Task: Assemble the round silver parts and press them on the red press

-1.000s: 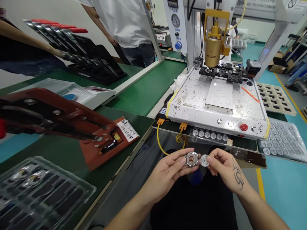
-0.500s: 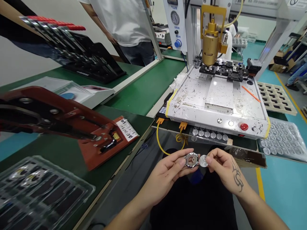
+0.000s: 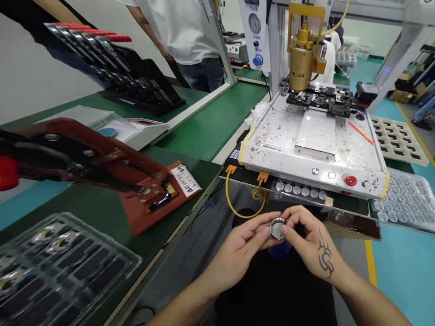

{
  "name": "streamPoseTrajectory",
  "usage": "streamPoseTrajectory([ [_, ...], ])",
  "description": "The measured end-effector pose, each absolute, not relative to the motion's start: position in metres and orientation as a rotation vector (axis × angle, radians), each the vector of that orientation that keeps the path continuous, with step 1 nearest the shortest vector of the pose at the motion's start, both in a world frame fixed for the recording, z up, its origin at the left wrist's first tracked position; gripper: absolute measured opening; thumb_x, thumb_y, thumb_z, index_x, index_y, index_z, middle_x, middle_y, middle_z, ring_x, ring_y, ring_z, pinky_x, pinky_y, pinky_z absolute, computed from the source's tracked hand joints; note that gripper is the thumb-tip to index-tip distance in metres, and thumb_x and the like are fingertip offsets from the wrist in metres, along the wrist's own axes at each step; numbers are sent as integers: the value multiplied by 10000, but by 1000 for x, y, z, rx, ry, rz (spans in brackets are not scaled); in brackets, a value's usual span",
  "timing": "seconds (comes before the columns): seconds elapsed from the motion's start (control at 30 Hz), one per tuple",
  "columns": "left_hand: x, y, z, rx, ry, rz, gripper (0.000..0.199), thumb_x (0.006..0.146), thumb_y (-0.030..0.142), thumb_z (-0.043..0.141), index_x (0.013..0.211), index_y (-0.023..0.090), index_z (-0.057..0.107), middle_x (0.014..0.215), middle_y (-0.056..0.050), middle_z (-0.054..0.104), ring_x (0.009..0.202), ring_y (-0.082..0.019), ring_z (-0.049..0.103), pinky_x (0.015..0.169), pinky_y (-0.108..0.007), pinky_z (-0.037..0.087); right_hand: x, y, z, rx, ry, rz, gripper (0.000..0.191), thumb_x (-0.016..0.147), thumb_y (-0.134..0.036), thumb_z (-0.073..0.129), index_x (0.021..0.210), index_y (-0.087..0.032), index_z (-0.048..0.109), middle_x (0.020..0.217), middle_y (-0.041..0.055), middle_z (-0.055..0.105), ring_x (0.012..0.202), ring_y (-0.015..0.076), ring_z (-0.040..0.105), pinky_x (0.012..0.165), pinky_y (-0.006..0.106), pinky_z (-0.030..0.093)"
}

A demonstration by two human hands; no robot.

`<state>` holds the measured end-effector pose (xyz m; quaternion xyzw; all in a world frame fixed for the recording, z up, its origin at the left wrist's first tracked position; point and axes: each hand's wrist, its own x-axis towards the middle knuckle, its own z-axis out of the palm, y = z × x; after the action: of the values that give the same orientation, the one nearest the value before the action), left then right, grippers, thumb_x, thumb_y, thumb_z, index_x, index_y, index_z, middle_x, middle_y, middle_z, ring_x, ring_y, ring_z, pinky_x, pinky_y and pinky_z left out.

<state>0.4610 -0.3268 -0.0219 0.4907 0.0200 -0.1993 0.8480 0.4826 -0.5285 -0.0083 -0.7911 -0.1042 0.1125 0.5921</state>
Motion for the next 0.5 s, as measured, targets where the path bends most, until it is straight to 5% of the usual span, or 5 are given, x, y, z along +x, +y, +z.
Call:
streamPoseTrajectory([
  [0.5,458,-332,-23,1204,-9,-370,433,1021,445,698,1385,211,728,1364,-118,762,1187,-297,762,1122,-461,594,482,-526,-15,-1909,-312,138,243,1033,-399,666,850,-244,624,1099,85,687,1015,250,658,876,364,565],
])
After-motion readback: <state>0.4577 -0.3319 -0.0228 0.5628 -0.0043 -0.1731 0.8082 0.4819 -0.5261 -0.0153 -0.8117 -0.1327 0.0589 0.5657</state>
